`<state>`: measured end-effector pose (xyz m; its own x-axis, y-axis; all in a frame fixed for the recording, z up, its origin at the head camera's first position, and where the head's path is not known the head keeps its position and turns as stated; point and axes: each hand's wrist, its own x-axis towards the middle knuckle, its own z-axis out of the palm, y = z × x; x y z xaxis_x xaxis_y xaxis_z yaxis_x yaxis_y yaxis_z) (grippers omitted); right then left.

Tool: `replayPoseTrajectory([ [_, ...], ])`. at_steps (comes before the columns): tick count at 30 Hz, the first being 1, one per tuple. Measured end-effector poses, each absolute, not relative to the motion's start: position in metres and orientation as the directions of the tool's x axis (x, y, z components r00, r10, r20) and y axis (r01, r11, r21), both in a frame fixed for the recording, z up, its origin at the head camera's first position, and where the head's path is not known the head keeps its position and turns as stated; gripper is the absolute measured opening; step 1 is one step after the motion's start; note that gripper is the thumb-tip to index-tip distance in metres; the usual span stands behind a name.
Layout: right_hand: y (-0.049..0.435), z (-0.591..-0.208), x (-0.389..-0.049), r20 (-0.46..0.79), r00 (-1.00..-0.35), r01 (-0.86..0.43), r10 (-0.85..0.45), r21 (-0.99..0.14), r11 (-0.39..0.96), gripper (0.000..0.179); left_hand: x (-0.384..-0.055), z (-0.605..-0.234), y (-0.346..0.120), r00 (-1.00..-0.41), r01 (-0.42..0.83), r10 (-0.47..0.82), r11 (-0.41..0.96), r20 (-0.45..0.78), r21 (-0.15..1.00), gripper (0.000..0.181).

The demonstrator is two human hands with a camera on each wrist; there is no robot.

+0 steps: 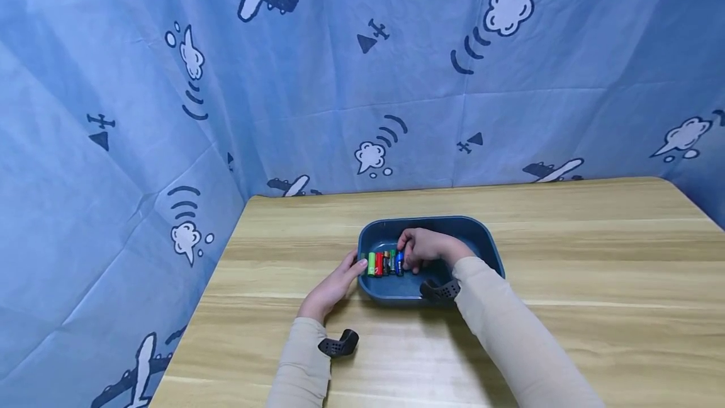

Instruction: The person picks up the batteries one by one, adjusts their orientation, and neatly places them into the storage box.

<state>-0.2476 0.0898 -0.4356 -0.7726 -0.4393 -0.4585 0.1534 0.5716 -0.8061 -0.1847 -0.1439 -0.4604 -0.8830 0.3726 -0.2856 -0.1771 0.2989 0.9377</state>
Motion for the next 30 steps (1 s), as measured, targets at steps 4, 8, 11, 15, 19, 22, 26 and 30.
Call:
replayPoseTrajectory([
  [4,0.092,-0.436,-0.248,-0.458,-0.771,0.147,-0.443,-0.805,0.575,0.032,-0.190,-0.473,-0.143,-0.884,-0.172,0.375,0.294,-0.279,0.940,0.062],
  [8,0.094,-0.437,-0.247,-0.447,-0.777,0.139,-0.443,-0.809,0.571,0.032,-0.189,-0.474,-0.142,-0.885,-0.159,0.385,0.280,-0.262,0.947,0.061],
  [11,0.094,-0.441,-0.244,-0.447,-0.771,0.143,-0.453,-0.816,0.560,0.032,-0.187,-0.475,-0.143,-0.880,-0.165,0.392,0.280,-0.269,0.946,0.060],
  [15,0.092,-0.443,-0.242,-0.447,-0.770,0.147,-0.455,-0.819,0.555,0.032,-0.184,-0.477,-0.146,-0.874,-0.177,0.395,0.285,-0.284,0.942,0.061],
  [19,0.091,-0.443,-0.240,-0.419,-0.782,0.119,-0.462,-0.828,0.548,0.032,-0.184,-0.479,-0.147,-0.878,-0.177,0.385,0.290,-0.284,0.940,0.061],
  [22,0.093,-0.443,-0.239,-0.422,-0.784,0.130,-0.454,-0.828,0.545,0.031,-0.185,-0.479,-0.145,-0.875,-0.176,0.390,0.292,-0.285,0.940,0.061],
  [26,0.096,-0.444,-0.238,-0.433,-0.791,0.153,-0.431,-0.824,0.546,0.031,-0.187,-0.479,-0.143,-0.871,-0.174,0.399,0.297,-0.287,0.939,0.062],
  [30,0.097,-0.441,-0.238,-0.420,-0.804,0.141,-0.422,-0.823,0.550,0.030,-0.188,-0.477,-0.141,-0.872,-0.163,0.403,0.296,-0.278,0.941,0.061],
])
